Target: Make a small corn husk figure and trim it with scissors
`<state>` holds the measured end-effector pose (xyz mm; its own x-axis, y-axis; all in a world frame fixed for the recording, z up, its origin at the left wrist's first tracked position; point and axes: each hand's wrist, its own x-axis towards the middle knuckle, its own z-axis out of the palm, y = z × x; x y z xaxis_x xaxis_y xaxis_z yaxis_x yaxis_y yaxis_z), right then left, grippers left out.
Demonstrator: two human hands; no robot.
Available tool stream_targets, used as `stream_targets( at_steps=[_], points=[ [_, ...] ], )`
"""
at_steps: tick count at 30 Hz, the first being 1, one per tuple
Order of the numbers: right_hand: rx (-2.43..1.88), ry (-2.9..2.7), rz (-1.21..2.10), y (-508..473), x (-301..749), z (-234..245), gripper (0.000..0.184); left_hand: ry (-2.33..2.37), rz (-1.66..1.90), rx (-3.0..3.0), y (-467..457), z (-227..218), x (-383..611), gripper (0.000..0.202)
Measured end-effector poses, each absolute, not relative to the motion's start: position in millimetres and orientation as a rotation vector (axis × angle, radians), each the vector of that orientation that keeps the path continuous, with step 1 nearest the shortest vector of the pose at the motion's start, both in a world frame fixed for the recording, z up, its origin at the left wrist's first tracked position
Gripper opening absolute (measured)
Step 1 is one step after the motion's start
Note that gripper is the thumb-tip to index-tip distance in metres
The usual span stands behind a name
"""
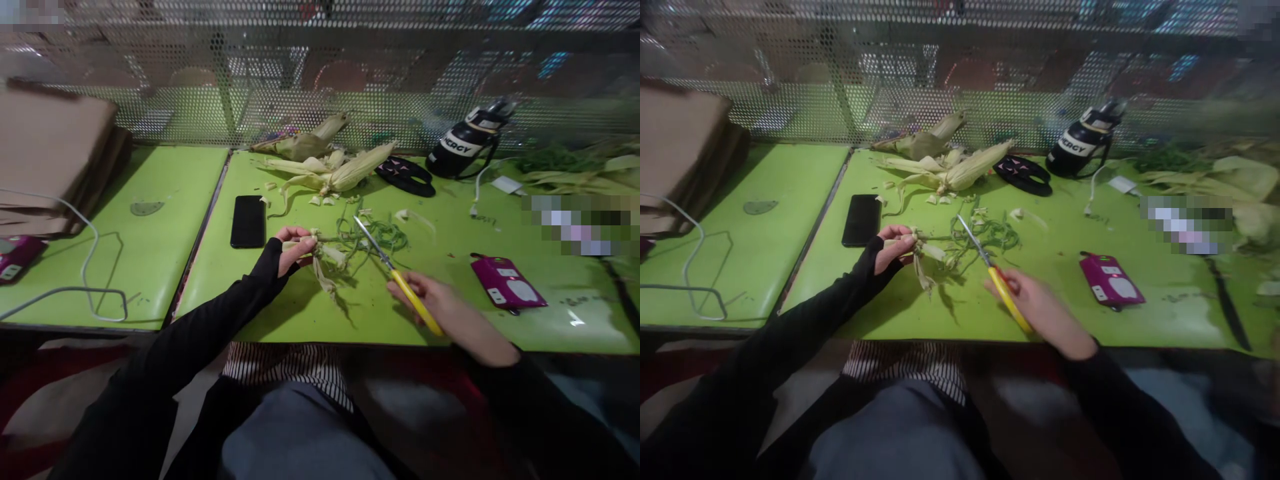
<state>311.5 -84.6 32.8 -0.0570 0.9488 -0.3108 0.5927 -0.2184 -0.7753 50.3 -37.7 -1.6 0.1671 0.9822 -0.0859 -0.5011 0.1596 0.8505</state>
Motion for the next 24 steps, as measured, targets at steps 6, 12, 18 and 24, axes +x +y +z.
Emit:
stream_targets(
  at_steps=[6, 12, 18, 24],
  points=[
    [-2.237, -2.025, 0.079, -54.7, 353.1, 30.7, 0.034, 0.758, 1.180, 0.679, -33.8, -1.1, 47.6, 0.026],
    [-1.850, -2.253, -0.221, -57.4, 326.4, 42.4, 0.026, 0.781, 1.180, 0.782, -31.2, 1.6, 52.6, 0.037],
    [-1.424, -2.159, 0.563, -51.2, 246.1, 44.0, 0.034, 0.817, 1.242, 0.881, -24.1, -4.1, 67.1, 0.044],
    [-1.357, -1.994, 0.530, -24.0, 228.2, 33.8, 0.032, 0.860, 1.297, 0.799, -11.0, -2.5, 62.9, 0.035]
  ],
)
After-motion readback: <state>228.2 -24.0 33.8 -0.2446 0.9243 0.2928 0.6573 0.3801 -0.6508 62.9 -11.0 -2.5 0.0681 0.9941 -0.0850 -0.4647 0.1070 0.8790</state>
